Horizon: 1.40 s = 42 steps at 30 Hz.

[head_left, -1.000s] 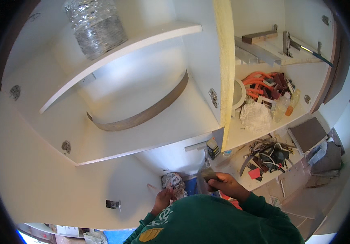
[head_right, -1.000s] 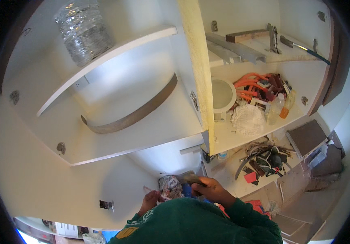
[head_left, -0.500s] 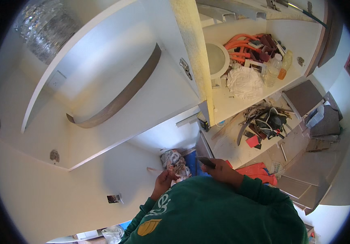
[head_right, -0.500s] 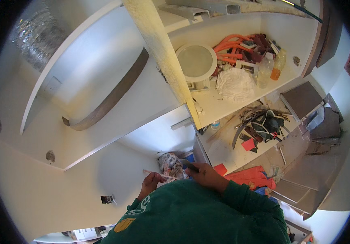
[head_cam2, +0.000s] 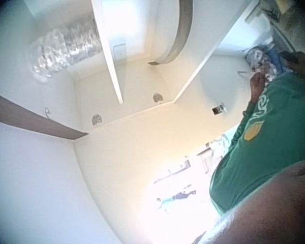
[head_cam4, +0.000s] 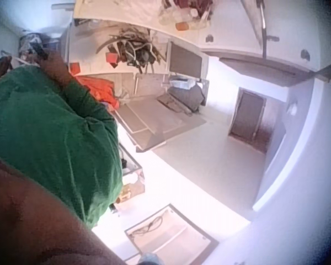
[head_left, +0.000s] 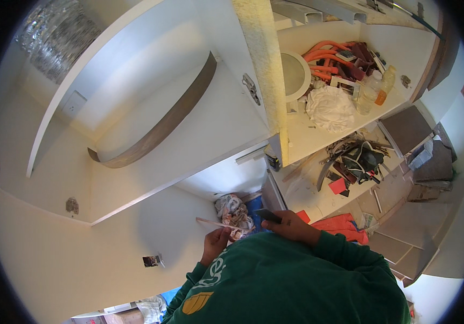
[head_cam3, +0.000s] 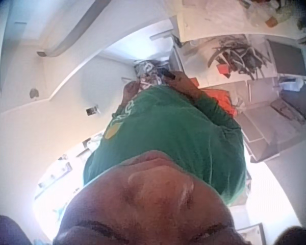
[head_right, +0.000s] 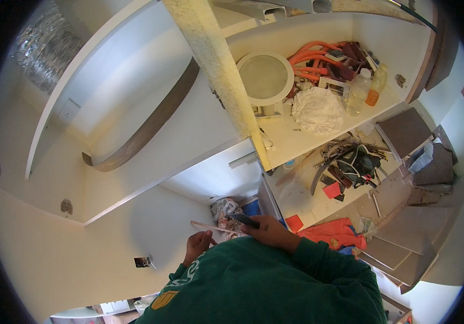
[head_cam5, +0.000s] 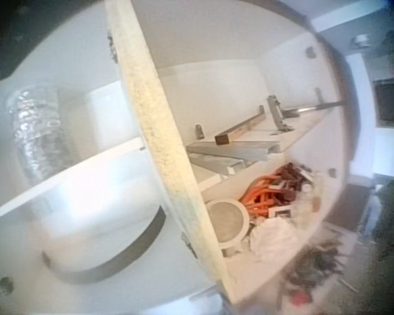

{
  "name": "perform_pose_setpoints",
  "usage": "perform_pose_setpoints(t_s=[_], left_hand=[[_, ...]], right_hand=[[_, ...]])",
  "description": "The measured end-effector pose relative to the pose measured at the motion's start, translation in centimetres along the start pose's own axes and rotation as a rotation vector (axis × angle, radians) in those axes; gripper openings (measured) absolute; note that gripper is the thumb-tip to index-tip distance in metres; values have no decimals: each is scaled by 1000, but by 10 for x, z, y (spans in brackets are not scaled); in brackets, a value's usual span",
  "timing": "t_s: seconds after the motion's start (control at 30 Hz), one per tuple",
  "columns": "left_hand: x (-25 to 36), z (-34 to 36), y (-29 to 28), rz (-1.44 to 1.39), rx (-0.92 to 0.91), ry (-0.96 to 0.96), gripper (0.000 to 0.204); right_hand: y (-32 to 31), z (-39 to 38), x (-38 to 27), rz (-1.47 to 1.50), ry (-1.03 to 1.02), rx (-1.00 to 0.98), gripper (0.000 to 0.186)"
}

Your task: The person applies curved and straight wood-grain edge banding to the top and side edges of a white cabinet. They use a utility knife to trim excess material and press the banding into place along the curved and vertical edges.

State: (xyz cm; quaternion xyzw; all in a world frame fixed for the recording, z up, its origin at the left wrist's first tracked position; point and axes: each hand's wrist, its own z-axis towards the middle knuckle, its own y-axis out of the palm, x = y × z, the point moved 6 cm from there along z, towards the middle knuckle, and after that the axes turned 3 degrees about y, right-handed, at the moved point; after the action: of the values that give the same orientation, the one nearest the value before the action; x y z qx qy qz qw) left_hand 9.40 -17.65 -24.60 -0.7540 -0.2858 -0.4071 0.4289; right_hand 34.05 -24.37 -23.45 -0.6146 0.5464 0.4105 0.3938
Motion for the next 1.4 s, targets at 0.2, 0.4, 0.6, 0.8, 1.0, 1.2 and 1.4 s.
perform_pose_setpoints(t_s=[0.2, 0.4, 0.6, 0.8, 1.0, 1.2, 1.4], left_hand=[[0, 0, -1, 8, 39, -86, 47], [-10, 1, 1, -130, 35, -153, 44], [-27, 8, 0, -144, 19, -92, 36], [-17, 11, 11, -348, -52, 193, 29], [-16, 7, 13, -308, -74, 35, 34], [-17, 5, 15, -335, -111, -2, 28], [-16, 3, 15, -367, -121, 4, 27]], right_hand=[[-2, 1, -9, -82, -16, 17, 44], [-2, 1, -7, -59, -25, 33, 46], [-2, 3, -1, -61, -61, 35, 48], [-3, 6, 1, -152, -64, 47, 49], [-3, 3, -5, -86, -28, 36, 44], [-3, 5, -1, -135, -58, 35, 43], [-2, 3, -4, -191, -63, -7, 38]])
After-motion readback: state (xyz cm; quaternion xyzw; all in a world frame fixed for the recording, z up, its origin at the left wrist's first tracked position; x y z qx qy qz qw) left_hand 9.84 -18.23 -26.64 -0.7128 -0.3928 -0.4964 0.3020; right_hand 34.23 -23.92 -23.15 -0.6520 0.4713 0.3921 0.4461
